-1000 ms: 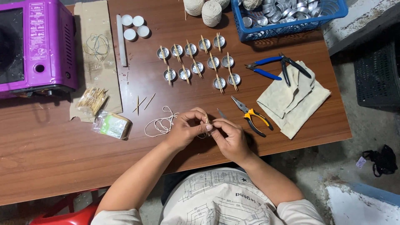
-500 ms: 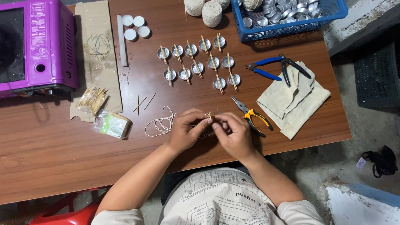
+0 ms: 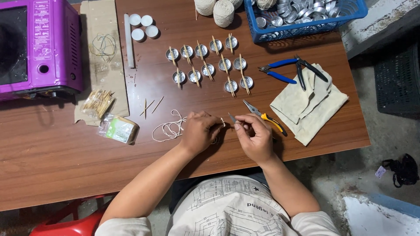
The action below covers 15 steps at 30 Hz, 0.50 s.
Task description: Assembling candle wicks by threading cotton string through metal tabs and cutting them to size using scissors.
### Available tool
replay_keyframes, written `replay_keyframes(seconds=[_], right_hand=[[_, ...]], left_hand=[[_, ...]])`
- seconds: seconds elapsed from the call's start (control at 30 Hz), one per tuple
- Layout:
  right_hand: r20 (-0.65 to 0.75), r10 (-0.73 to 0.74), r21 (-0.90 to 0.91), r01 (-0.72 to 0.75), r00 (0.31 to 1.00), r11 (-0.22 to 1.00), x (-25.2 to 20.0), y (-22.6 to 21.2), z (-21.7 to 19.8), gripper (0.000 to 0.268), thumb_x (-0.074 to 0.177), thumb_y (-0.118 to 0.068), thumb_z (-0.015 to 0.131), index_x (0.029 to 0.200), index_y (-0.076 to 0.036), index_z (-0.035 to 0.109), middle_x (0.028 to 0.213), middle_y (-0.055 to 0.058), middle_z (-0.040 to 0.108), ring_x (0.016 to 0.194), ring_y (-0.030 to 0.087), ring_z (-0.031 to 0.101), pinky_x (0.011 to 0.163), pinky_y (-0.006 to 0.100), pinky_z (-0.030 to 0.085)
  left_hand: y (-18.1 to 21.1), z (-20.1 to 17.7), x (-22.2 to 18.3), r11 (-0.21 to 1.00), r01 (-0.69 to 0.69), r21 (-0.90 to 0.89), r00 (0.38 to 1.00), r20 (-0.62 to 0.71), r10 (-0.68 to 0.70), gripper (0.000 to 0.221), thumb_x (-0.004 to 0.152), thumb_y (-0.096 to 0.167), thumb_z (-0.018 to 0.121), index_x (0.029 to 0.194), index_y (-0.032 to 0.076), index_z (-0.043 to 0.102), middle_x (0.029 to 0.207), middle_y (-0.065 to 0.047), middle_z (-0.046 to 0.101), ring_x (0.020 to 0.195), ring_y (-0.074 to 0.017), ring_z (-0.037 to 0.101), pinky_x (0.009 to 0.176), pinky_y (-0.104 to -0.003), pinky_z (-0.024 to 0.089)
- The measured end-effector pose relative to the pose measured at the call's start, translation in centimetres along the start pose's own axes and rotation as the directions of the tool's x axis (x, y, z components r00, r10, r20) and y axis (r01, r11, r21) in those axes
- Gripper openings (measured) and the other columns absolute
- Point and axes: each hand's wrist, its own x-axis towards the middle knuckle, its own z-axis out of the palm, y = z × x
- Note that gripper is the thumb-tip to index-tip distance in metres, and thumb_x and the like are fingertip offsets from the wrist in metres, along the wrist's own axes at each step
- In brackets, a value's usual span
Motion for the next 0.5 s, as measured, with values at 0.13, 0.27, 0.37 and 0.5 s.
replay_keyframes(seconds=[0.13, 0.27, 0.37, 0.5], right_hand=[[0.067, -0.067, -0.063, 0.071, 0.996, 0.995, 0.2, 0.6, 0.6, 0.016, 0.089, 0.001, 0.072, 0.103, -0.005, 0.078, 0.087, 0.008, 0.074, 0.07, 0.024, 0.068, 0.058, 0.032, 0.054], [0.119, -0.13, -0.103, 0.143, 0.984, 0.984, 0.5, 0.7, 1.2, 0.015, 0.089, -0.002, 0.074, 0.103, -0.007, 0.078, 0.088, 0.007, 0.073, 0.073, 0.025, 0.068, 0.062, 0.034, 0.056], [0.117, -0.14, -0.115, 0.153, 0.983, 0.982, 0.6, 0.7, 1.3, 0.01, 0.09, -0.003, 0.073, 0.098, -0.008, 0.078, 0.087, 0.006, 0.072, 0.071, 0.025, 0.068, 0.063, 0.034, 0.056], [0.11, -0.132, -0.107, 0.144, 0.985, 0.984, 0.6, 0.7, 1.3, 0.009, 0.091, -0.006, 0.075, 0.099, -0.007, 0.076, 0.088, 0.007, 0.071, 0.072, 0.025, 0.068, 0.064, 0.036, 0.057]], left_hand=[[-0.8, 1.0, -0.2, 1.0, -0.019, 0.009, 1.0, 0.007, 0.019, 0.016, 0.076, 0.015, 0.08, 0.089, 0.022, 0.076, 0.069, 0.002, 0.074, 0.078, -0.0213, 0.072, 0.074, -0.035, 0.046], [-1.1, 1.6, -0.3, 0.997, -0.057, 0.052, 0.998, -0.002, 0.057, 0.014, 0.073, 0.016, 0.081, 0.083, 0.022, 0.073, 0.065, 0.003, 0.071, 0.075, -0.0208, 0.07, 0.072, -0.035, 0.045], [-1.3, 1.7, -0.3, 0.995, -0.077, 0.066, 0.997, -0.014, 0.078, 0.015, 0.073, 0.018, 0.082, 0.082, 0.023, 0.072, 0.065, 0.002, 0.069, 0.075, -0.0202, 0.07, 0.072, -0.034, 0.045], [-1.5, 1.6, -0.3, 0.991, -0.108, 0.075, 0.994, -0.024, 0.11, 0.017, 0.071, 0.017, 0.083, 0.082, 0.023, 0.072, 0.068, 0.002, 0.07, 0.078, -0.0202, 0.069, 0.071, -0.034, 0.046]])
